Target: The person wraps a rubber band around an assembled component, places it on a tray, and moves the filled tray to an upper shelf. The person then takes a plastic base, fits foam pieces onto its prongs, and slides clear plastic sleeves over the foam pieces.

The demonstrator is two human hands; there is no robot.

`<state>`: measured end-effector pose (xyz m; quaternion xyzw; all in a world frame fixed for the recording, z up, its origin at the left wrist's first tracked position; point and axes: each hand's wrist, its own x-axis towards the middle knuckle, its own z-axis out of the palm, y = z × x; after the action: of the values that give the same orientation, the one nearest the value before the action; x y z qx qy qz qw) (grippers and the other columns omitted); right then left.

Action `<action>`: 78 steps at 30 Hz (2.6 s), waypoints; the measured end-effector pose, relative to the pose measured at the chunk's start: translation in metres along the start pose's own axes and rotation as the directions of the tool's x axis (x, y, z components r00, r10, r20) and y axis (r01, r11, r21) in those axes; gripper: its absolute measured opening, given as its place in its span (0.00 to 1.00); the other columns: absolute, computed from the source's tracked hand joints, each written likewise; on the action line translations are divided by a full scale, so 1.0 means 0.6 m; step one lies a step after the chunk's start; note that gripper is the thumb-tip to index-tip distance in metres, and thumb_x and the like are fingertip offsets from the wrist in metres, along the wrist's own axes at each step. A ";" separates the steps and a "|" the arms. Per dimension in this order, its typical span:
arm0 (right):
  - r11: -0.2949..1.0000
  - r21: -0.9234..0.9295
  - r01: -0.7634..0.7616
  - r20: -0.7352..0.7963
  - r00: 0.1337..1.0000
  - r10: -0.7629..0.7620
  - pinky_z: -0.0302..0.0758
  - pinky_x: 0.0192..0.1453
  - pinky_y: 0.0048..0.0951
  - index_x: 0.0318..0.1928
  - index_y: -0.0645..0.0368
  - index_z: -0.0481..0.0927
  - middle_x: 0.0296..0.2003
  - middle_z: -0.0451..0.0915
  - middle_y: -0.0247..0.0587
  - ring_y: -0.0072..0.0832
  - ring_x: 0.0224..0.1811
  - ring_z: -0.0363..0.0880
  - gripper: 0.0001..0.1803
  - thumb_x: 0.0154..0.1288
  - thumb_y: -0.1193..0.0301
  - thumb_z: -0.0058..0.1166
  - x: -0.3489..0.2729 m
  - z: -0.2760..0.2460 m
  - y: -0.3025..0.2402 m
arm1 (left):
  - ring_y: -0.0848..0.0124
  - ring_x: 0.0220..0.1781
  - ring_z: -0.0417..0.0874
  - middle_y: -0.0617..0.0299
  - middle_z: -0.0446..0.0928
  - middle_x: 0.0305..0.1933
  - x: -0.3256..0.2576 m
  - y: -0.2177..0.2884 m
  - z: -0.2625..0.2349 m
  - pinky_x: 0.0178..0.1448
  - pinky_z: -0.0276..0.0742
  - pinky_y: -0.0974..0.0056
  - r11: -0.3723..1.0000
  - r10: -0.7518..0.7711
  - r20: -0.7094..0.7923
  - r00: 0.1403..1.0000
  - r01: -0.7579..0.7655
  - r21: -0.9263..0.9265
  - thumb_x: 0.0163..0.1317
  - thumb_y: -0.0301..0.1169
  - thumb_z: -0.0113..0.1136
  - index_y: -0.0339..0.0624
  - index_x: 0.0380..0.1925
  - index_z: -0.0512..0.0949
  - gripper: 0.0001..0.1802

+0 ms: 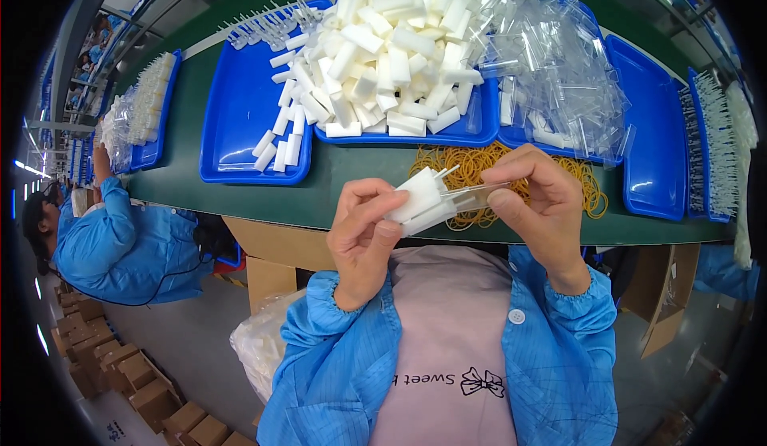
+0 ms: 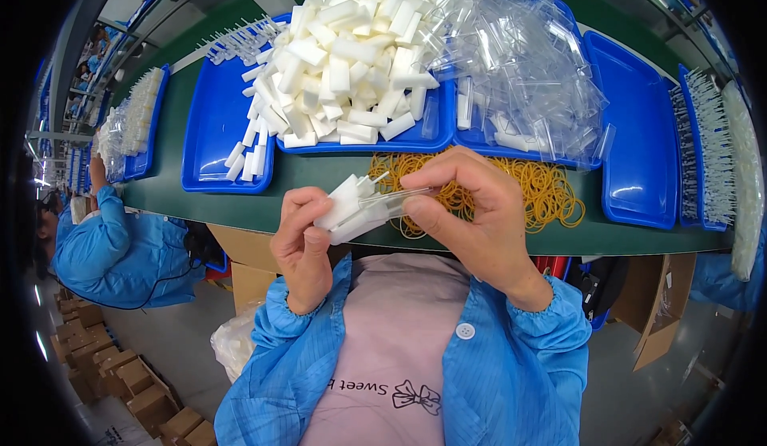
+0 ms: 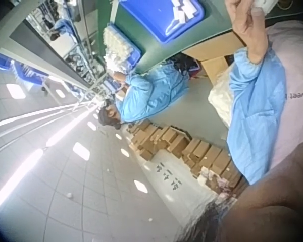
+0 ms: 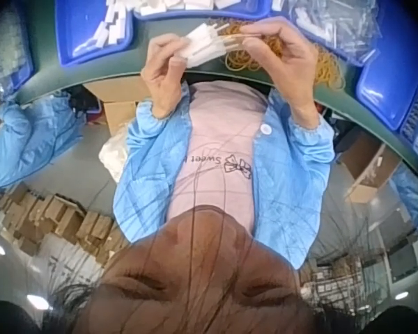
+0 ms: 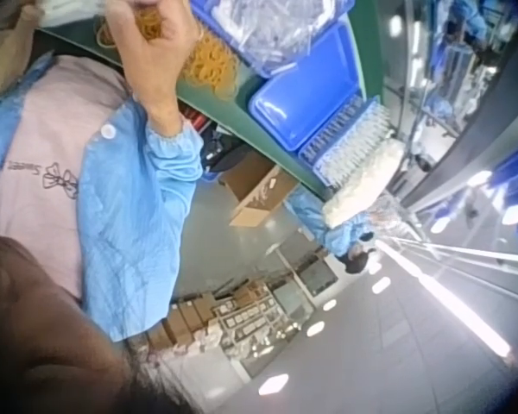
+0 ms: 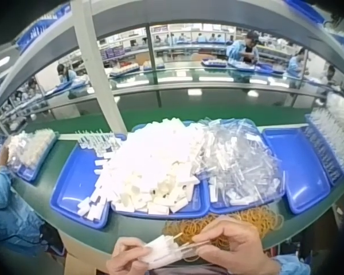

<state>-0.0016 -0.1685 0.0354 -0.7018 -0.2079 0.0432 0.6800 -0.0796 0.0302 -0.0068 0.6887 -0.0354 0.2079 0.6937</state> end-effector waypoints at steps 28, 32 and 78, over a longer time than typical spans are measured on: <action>0.990 0.076 -0.120 -0.003 0.993 0.120 0.70 0.44 0.21 0.36 0.65 0.80 0.34 0.74 0.37 0.20 0.38 0.73 0.06 0.56 0.83 0.55 -0.010 -0.007 0.021 | 0.72 0.43 0.73 0.58 0.68 0.46 0.003 -0.002 0.010 0.46 0.71 0.69 0.993 -0.085 0.159 0.984 0.071 0.091 0.62 0.26 0.58 0.37 0.45 0.82 0.12; 0.958 0.184 -0.221 0.003 0.975 0.224 0.69 0.47 0.23 0.35 0.64 0.80 0.34 0.75 0.37 0.22 0.40 0.72 0.05 0.56 0.81 0.55 -0.006 -0.009 0.018 | 0.70 0.44 0.74 0.57 0.68 0.46 0.004 -0.004 0.012 0.48 0.72 0.69 0.984 0.053 0.184 0.982 -0.082 0.155 0.56 0.31 0.66 0.39 0.46 0.81 0.17; 0.906 0.345 -0.243 0.082 0.970 0.229 0.70 0.44 0.23 0.32 0.62 0.80 0.31 0.78 0.33 0.20 0.37 0.74 0.06 0.60 0.71 0.59 -0.018 -0.003 0.042 | 0.64 0.45 0.72 0.55 0.67 0.46 -0.004 0.010 0.034 0.52 0.68 0.62 0.813 0.201 0.112 0.973 -0.229 0.535 0.52 0.22 0.58 0.37 0.34 0.78 0.08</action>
<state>-0.0052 -0.1738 0.0085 -0.5873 -0.1238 0.1757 0.7803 -0.0794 0.0099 -0.0010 0.8536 -0.0699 0.2692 0.4405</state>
